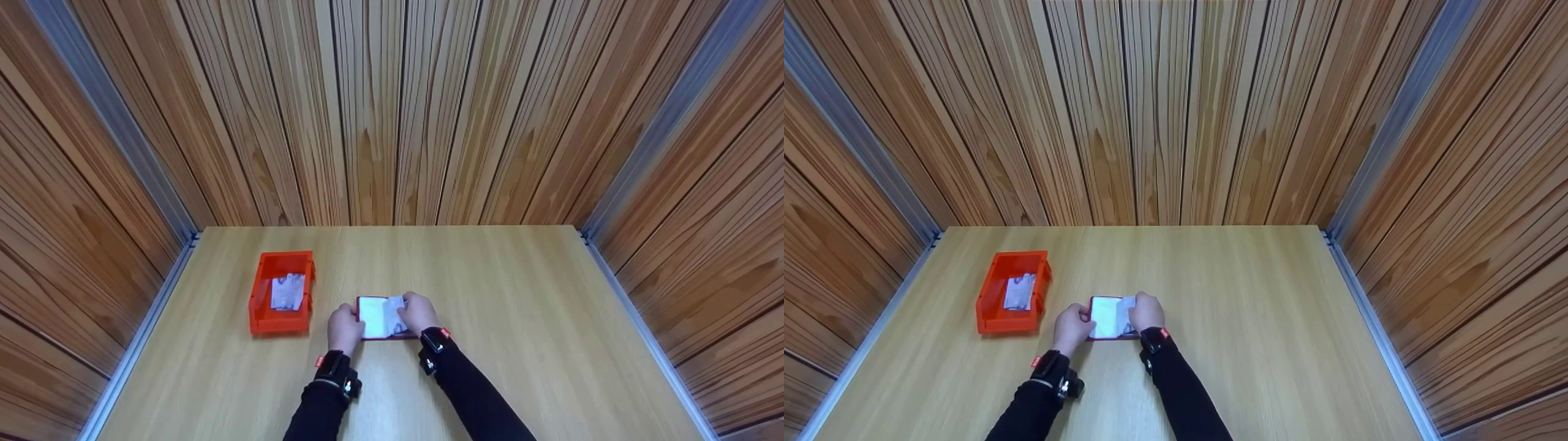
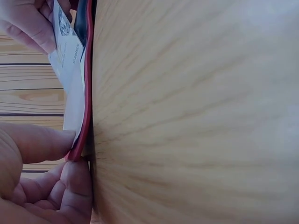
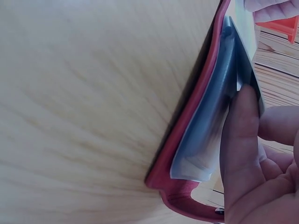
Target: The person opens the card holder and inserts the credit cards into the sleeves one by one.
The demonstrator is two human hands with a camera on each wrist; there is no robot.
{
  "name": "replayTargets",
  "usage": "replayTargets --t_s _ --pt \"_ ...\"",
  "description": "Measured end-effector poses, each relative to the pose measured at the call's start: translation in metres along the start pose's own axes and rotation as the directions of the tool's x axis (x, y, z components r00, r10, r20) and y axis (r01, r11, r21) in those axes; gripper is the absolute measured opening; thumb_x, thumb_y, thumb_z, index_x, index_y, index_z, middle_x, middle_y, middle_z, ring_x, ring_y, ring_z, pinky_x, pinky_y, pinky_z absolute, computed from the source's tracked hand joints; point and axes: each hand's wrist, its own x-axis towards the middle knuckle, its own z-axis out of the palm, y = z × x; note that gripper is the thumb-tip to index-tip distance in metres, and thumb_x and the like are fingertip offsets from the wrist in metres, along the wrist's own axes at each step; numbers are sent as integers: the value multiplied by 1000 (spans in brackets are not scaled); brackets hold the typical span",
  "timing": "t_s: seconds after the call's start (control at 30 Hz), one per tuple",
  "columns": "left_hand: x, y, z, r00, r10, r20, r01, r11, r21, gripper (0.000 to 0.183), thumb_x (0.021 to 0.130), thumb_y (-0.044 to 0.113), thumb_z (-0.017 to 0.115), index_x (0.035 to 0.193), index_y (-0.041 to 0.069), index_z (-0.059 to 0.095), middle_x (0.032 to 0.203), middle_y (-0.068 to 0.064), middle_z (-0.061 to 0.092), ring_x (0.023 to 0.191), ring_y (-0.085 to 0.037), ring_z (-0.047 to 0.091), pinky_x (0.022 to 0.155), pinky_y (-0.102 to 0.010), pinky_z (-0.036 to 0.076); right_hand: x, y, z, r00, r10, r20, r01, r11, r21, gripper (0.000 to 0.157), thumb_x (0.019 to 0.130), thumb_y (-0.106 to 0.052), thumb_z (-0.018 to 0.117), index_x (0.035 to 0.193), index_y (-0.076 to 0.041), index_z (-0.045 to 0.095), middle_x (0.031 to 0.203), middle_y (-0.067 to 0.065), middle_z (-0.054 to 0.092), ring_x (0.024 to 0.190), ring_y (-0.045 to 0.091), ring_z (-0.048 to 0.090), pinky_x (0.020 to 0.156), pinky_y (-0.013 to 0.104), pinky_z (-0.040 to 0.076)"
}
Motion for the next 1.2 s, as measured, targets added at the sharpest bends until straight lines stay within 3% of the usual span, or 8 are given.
replayTargets --t_s 0.3,0.87,1.2 --pt "-1 -4 2 998 60 -36 -60 998 6 18 71 -6 69 87 -6 64 74 -10 62 74 -31 61 71 -45 50 4 0 4 1000 -2 -3 2 1000 -24 21 82 -3 69 99 9 67 93 20 69 89 36 65 82 45 51" --pt "1 -4 1 999 40 -23 -40 999 -3 16 71 -6 68 87 -5 65 75 -10 63 75 -30 61 72 -44 50 5 -11 9 996 85 6 -84 995 -58 15 85 -9 70 95 1 65 90 15 68 86 34 65 77 47 51" --pt "1 -5 -1 999 40 -15 -40 999 1 15 72 -5 69 87 -5 65 75 -9 63 75 -29 60 72 -43 50 4 -15 13 998 60 -24 -62 993 -103 12 81 -11 73 85 -2 66 81 11 68 77 31 65 68 45 51"
